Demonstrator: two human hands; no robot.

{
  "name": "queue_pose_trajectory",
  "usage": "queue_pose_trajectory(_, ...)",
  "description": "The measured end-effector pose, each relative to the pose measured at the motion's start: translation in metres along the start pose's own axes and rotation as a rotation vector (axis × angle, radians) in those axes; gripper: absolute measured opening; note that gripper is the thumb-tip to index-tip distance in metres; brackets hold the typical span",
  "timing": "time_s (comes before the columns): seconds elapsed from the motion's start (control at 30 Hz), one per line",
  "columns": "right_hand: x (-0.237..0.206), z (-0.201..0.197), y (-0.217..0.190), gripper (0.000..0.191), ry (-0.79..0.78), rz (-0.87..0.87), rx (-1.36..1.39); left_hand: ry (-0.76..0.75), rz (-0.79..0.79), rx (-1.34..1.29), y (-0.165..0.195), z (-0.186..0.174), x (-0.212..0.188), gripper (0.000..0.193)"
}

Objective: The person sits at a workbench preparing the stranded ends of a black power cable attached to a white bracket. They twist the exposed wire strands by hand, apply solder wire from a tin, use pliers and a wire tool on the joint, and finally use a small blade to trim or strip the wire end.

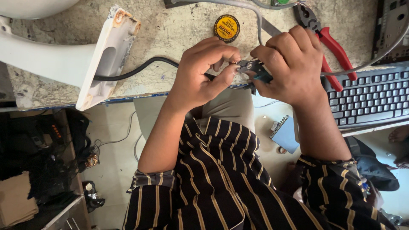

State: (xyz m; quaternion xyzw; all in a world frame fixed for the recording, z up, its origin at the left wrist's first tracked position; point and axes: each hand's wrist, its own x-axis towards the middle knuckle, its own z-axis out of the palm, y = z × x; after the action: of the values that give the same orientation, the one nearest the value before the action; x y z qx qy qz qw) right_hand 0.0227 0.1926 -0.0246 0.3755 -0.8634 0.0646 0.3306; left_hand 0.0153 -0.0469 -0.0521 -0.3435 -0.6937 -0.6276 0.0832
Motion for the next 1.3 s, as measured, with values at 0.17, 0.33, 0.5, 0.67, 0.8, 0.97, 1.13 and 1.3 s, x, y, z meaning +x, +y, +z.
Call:
queue_pose_trajectory(0.17, -0.0028, 0.0012, -0.0013, 0.036, -0.006, 0.006, -0.004, -0.004, 0.006, -0.01, -0.0007, 0.0004, -0.0026, 0.014)
queue_pose_trajectory(0.33, -0.0055, 0.0021, -0.0002, 0.038, -0.024, 0.026, 0.024, -0.006, 0.007, 0.002, -0.0009, 0.0006, -0.0019, 0.014)
queue_pose_trajectory(0.5, -0.0086, 0.0035, -0.0009, 0.033, -0.019, 0.037, 0.002, -0.01, 0.007, 0.007, 0.0004, 0.0001, -0.0015, 0.013)
queue_pose_trajectory(0.67, -0.0091, 0.0036, -0.0009, 0.034, -0.051, 0.065, 0.072, -0.022, -0.001, 0.031, 0.0021, -0.0013, -0.0022, 0.015)
queue_pose_trajectory(0.8, -0.0063, 0.0027, -0.0012, 0.04, -0.064, 0.065, 0.189, -0.015, 0.041, 0.017, 0.0018, -0.0018, -0.0024, 0.014)
queue_pose_trajectory(0.97, -0.002, 0.0024, -0.0043, 0.041, -0.06, 0.08, 0.303, -0.017, 0.058, -0.009, 0.0008, -0.0014, -0.0022, 0.013)
queue_pose_trajectory(1.13, -0.0011, 0.001, -0.0066, 0.045, -0.079, 0.101, 0.357, -0.023, 0.074, -0.023, 0.0016, -0.0021, -0.0031, 0.015)
queue_pose_trajectory(1.3, -0.0011, 0.003, -0.0082, 0.049, -0.098, 0.112, 0.46, -0.038, 0.036, -0.019, 0.0032, -0.0037, -0.0034, 0.013)
